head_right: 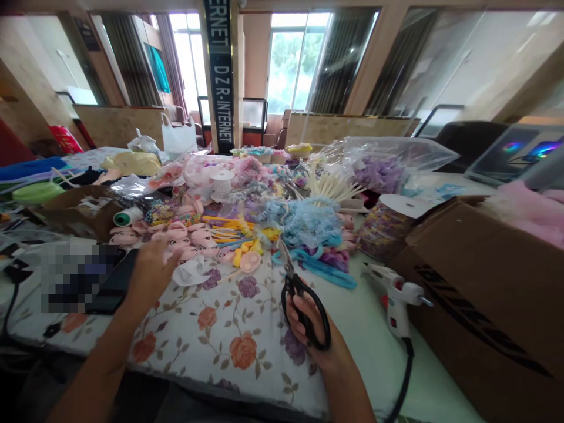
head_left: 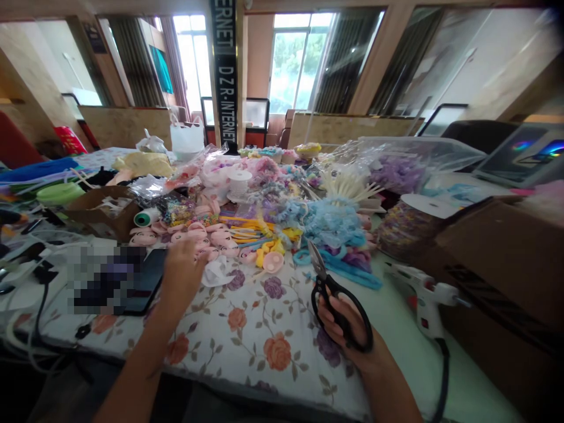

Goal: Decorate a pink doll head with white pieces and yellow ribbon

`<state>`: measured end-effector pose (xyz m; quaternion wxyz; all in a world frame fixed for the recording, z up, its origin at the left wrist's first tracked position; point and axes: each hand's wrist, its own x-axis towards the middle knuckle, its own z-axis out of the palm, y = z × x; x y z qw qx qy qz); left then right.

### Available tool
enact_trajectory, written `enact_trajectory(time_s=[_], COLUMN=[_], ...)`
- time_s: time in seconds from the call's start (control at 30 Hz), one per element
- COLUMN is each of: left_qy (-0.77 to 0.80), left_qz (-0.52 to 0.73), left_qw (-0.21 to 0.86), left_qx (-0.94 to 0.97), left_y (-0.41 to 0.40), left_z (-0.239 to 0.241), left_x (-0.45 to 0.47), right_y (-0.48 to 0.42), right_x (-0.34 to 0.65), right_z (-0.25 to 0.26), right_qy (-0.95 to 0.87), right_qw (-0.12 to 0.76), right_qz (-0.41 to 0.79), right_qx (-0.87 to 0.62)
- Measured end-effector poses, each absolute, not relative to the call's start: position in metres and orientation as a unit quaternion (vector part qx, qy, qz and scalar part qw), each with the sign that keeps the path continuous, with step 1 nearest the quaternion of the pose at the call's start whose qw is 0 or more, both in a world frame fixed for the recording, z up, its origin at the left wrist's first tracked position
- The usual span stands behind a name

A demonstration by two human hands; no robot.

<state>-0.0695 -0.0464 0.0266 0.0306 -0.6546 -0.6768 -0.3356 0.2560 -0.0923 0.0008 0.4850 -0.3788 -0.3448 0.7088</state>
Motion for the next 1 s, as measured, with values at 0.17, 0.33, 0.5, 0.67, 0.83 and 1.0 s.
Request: enact_trajectory(time_s=[0.17, 0.33, 0.5, 0.67, 0.83, 1.0], left_qy=[-0.471, -0.439, -0.450, -0.482, -0.477, -0.448], left_qz=[-0.329, -0.300, -0.304, -0.244, -0.222, -0.222], left_qw=[-0.284, -0.369, -0.455, -0.506, -0.518, -0.572], left_qx=[-0.768, -0.762, -0.706, -0.673, -0.674, -0.651], left_y=[-0.029, -0.001, 0.004, -0.006, -0.007, -0.006], left_z=[0.029, 0.014, 0.005, 0.004, 0.003, 0.006], left_x=[-0.016, -0.009, -0.023, -0.023, -0.021, -0.026], right_y=[-0.094, -0.111, -0.118, -0.098, -0.087, -0.085], right_x=[0.256, 0.259, 0.256, 0.245, 0.236, 0.232], right_z=[0.000, 0.011, 0.034, 0.035, 0.029, 0.025], right_qy=[-0.357, -0.429, -0.501, -0.492, -0.473, -0.464], right_qw=[0.475, 0.391, 0.228, 0.119, 0.071, 0.083], right_qz=[0.720, 0.673, 0.646, 0.698, 0.720, 0.723], right_qx=[-0.359, -0.459, -0.528, -0.506, -0.503, -0.505])
